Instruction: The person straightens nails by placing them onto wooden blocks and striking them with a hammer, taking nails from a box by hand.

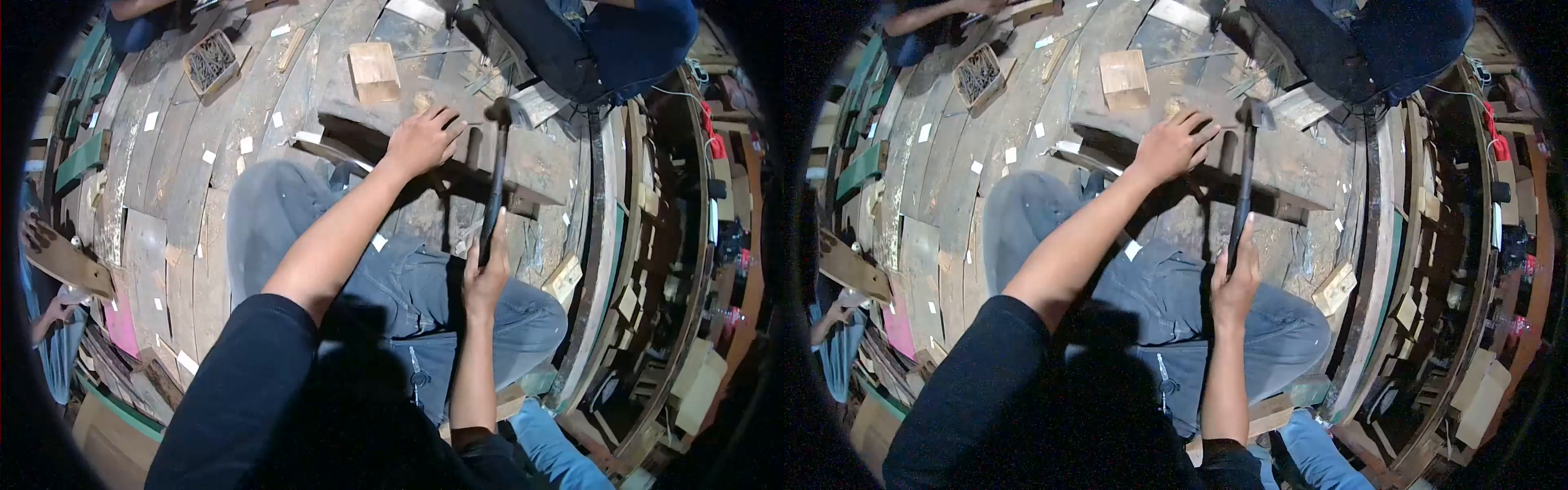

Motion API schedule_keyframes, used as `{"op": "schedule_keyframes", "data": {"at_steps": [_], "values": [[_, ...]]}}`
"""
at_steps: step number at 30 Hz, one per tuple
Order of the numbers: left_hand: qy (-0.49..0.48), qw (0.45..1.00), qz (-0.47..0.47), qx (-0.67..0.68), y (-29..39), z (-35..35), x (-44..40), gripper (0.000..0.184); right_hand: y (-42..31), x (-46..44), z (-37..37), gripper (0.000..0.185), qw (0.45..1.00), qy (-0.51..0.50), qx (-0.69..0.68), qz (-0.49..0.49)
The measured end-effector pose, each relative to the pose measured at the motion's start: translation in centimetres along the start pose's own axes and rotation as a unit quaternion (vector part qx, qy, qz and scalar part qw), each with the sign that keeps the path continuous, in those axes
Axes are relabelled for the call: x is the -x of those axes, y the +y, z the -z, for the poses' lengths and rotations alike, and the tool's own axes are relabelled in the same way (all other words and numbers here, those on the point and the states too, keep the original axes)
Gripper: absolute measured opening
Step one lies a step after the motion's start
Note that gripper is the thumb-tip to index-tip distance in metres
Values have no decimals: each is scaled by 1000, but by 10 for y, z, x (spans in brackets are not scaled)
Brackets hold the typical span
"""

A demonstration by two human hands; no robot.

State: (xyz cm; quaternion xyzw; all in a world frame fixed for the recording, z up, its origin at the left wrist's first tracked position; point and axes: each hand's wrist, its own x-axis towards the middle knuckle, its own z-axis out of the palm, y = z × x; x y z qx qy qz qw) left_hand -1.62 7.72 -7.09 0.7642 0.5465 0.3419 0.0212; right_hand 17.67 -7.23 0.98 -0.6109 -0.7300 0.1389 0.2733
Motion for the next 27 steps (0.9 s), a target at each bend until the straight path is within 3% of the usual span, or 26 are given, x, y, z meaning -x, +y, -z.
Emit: {"op": "schedule_keyframes", "data": {"at_steps": [5, 6, 8, 15, 18, 27], "values": [[1, 999, -17, -28, -1, -3, 0, 41, 2, 0, -2, 67, 1000, 1, 0, 17], [7, 999, -19, -27, -1, -4, 0, 41, 6, -1, -3, 66, 999, -43, -14, -9], [20, 999, -23, -26, -3, -7, 0, 41, 14, 2, -7, 65, 1000, 6, 0, 30], [-5, 999, -19, -25, 0, 0, -1, 40, 8, 0, 0, 59, 998, -24, -34, -51], [-4, 999, -17, -33, 0, -1, 0, 40, 17, -4, -12, 63, 999, 22, 6, 28], [-7, 998, -41, -44, -5, -7, -1, 39, 16, -11, -12, 68, 999, 30, -25, -20]]}}
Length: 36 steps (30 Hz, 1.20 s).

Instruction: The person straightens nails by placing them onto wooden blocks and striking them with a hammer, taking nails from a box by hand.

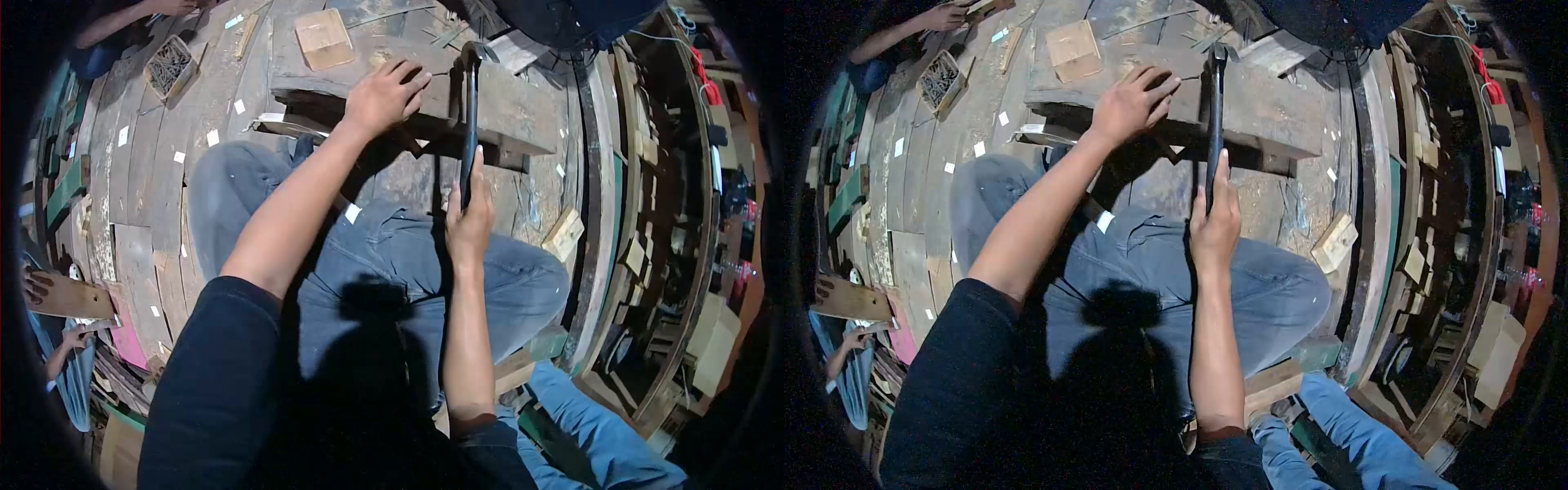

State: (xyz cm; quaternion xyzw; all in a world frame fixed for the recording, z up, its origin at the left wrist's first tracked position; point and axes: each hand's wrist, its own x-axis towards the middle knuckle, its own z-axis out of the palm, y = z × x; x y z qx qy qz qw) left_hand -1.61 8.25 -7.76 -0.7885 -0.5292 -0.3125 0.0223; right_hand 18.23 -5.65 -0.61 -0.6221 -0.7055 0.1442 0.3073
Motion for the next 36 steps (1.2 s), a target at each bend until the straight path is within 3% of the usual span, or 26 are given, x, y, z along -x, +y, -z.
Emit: {"op": "schedule_keyframes", "data": {"at_steps": [11, 15, 19, 29, 36], "values": [[-11, 1000, 3, -5, 0, -1, -1, 38, 9, 2, 0, 67, 999, -2, -36, -11], [-32, 999, 8, 26, 2, 7, -5, 39, -2, -2, 10, 61, 991, -61, -76, -93], [-25, 1000, -3, -9, 6, 8, -7, 41, 6, 0, 1, 65, 996, -12, -80, -36], [-11, 996, 55, 71, 2, 5, -7, 44, 6, -1, 3, 63, 990, -45, -108, -78], [4, 998, 12, 65, 0, 6, -4, 40, 10, 0, 0, 66, 994, -35, -100, -40]]}}
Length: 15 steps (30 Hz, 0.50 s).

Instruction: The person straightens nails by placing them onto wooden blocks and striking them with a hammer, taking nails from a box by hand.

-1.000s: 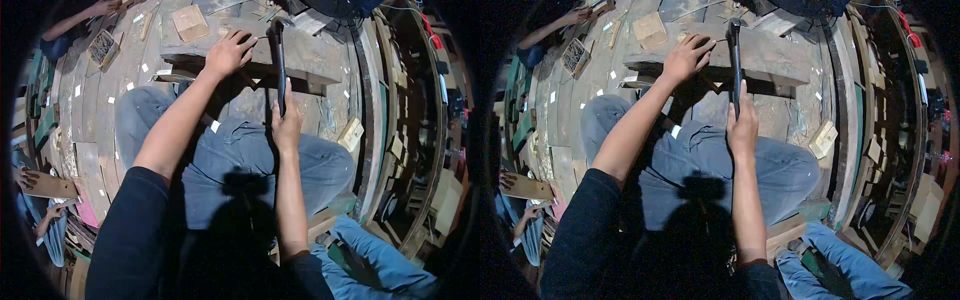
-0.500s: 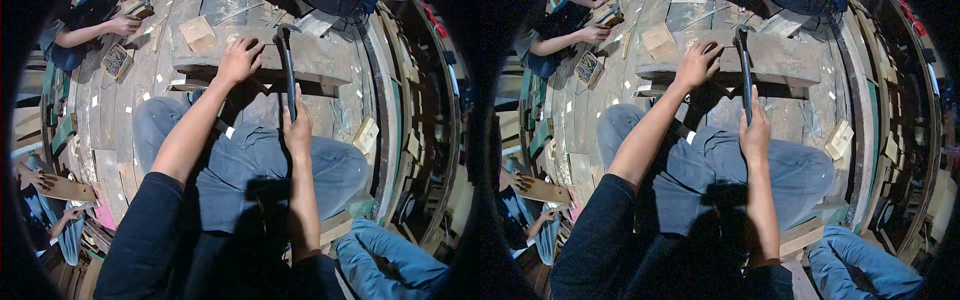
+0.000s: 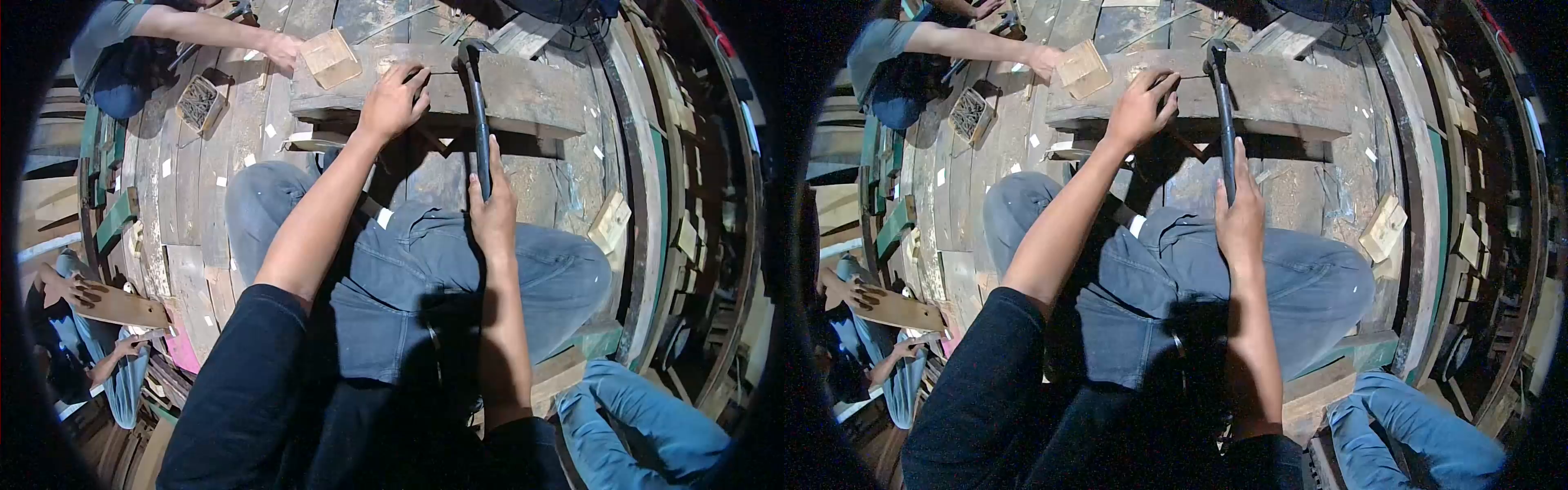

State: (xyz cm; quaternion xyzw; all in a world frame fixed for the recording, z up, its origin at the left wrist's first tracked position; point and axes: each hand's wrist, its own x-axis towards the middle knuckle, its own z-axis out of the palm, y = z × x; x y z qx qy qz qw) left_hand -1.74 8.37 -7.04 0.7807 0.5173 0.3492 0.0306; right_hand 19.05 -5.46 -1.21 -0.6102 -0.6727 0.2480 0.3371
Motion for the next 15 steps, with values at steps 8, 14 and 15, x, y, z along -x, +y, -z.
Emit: {"op": "schedule_keyframes", "data": {"at_steps": [8, 14, 15], "values": [[2, 999, -23, -30, -2, -4, 1, 40, -6, 1, 2, 65, 997, -32, -41, -58], [0, 998, -34, -44, -3, -4, 4, 39, -10, 2, 2, 63, 994, -42, -55, -82], [3, 998, -37, -47, -3, -5, 4, 39, -11, 3, 2, 63, 994, -42, -59, -87]]}}
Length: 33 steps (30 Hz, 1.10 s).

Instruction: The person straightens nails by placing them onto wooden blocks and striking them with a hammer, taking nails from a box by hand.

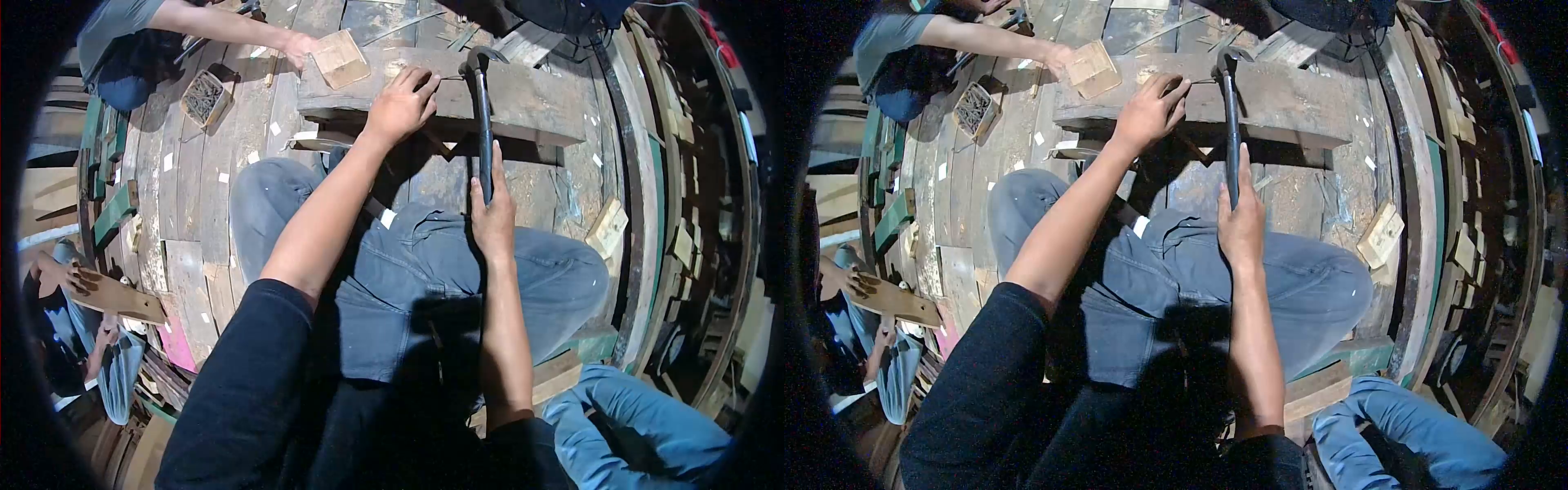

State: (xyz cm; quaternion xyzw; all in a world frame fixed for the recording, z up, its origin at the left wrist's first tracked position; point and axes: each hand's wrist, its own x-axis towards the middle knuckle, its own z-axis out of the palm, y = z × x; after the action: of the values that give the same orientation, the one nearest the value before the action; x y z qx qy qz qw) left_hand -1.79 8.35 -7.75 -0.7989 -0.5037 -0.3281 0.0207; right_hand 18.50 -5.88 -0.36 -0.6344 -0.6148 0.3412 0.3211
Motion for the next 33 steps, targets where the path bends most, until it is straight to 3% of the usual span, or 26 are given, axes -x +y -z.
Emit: {"op": "schedule_keyframes", "data": {"at_steps": [3, 6, 7, 15, 16, 18, 19, 20, 21, 23, 24, 25, 26, 27, 28, 29, 30, 31, 33], "values": [[9, 1000, -14, -1, -2, -2, 1, 38, 5, 2, -3, 65, 994, 46, 42, 85], [12, 1000, -15, 2, -2, -1, 2, 37, -4, 6, 1, 64, 997, 37, 39, 52], [6, 1000, -8, 7, 0, 0, 3, 37, -2, 6, 0, 65, 993, 53, 46, 90], [3, 1000, 3, 12, 1, 1, 3, 45, -8, 8, -3, 64, 992, 58, 60, 93], [4, 1000, 2, 13, 1, 2, 3, 46, -7, 8, -1, 64, 997, 39, 48, 51], [-2, 1000, 0, 0, 1, 3, 2, 49, 2, 3, -2, 64, 992, 60, 58, 92], [-2, 1000, 2, -1, 2, 4, 2, 49, -1, 3, 0, 64, 998, 39, 28, 31], [-4, 1000, 3, -2, 2, 5, 2, 50, 13, 0, -1, 64, 996, 52, 37, 66], [-15, 1000, 15, 8, 1, 3, 3, 50, 11, -1, 2, 64, 999, 36, 6, 5], [4, 1000, 9, 13, 0, 1, 1, 46, 32, -5, -4, 65, 978, 96, 115, 148], [12, 1000, 11, 9, -3, 0, 1, 45, -16, 2, 5, 67, 988, -5, -50, -145], [23, 999, 32, 11, -3, 1, -1, 40, 14, 2, -5, 71, 984, -3, -119, -131], [34, 997, 66, -10, -6, -20, -6, 32, 4, 3, -3, 74, 969, -30, -149, -195], [-25, 996, 60, -64, -6, -16, -14, 27, 2, 4, -7, 74, 956, -16, -197, -215], [14, 994, 101, -41, 10, 2, -25, 21, 24, 1, -7, 73, 945, -34, -280, -166], [3, 986, 146, -78, 5, -22, -36, 19, 54, -8, -10, 71, 915, -33, -318, -248], [-10, 986, 163, -40, 2, -32, -43, 19, 34, -5, -4, 69, 890, -38, -378, -252], [-15, 986, 164, 2, 15, -9, -47, 18, 49, -8, -2, 68, 904, -43, -358, -231], [10, 981, 183, -56, 8, -49, -53, 16, 52, -11, 3, 67, 932, -71, -297, -197]]}}
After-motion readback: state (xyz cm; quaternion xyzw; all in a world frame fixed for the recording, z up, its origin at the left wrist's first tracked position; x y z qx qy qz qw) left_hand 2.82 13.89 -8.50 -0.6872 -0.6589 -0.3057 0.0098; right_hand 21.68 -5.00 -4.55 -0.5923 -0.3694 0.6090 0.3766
